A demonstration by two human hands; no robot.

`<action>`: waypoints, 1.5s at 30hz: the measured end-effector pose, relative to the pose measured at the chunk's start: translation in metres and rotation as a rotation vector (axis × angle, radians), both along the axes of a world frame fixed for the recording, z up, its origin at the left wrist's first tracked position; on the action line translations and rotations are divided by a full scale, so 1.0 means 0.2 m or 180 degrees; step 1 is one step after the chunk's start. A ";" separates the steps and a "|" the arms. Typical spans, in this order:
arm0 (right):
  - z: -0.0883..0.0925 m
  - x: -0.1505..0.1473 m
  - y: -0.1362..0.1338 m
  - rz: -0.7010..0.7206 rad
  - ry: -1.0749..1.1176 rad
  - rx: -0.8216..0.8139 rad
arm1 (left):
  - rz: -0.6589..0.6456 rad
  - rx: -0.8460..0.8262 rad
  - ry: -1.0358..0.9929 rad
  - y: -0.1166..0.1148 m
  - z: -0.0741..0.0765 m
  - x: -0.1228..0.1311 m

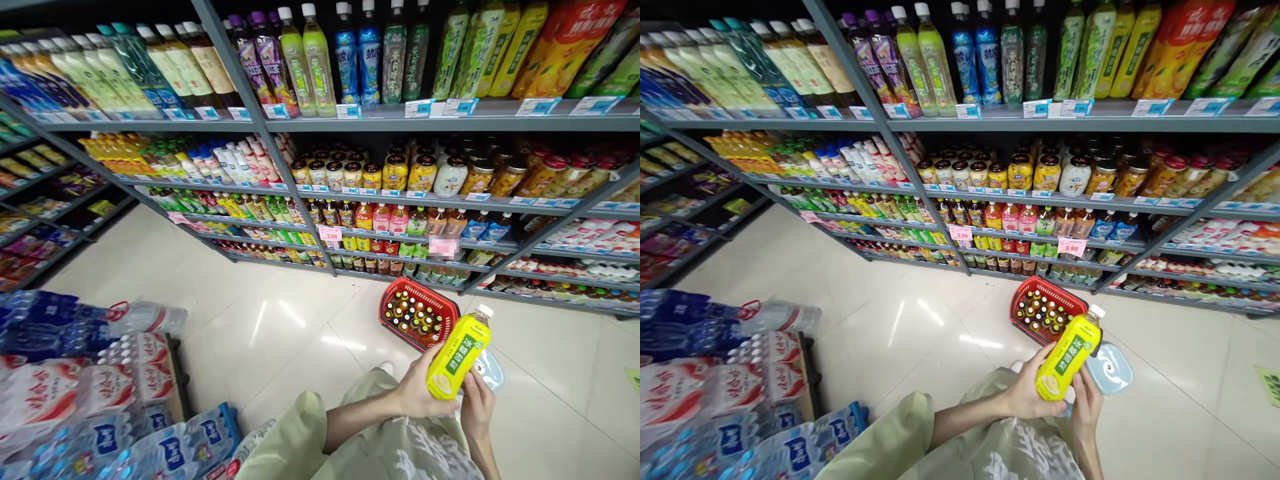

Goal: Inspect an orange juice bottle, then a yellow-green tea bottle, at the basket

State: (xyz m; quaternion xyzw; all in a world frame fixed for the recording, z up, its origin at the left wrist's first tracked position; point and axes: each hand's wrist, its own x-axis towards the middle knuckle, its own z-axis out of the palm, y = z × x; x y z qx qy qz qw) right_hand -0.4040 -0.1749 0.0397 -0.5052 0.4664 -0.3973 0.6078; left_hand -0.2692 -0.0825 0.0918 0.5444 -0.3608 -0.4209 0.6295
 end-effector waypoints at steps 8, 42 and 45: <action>0.15 0.07 -0.01 0.0136 0.0080 -0.0115 | -0.0196 -0.0196 0.0382 -0.04 -0.01 0.02; 0.21 0.00 -0.01 0.0096 0.0174 0.0079 | -0.0531 -0.0225 0.0814 -0.02 0.02 0.02; 0.20 0.00 -0.04 -0.0010 0.0110 0.0166 | -0.0515 -0.0202 0.0888 0.02 0.00 0.01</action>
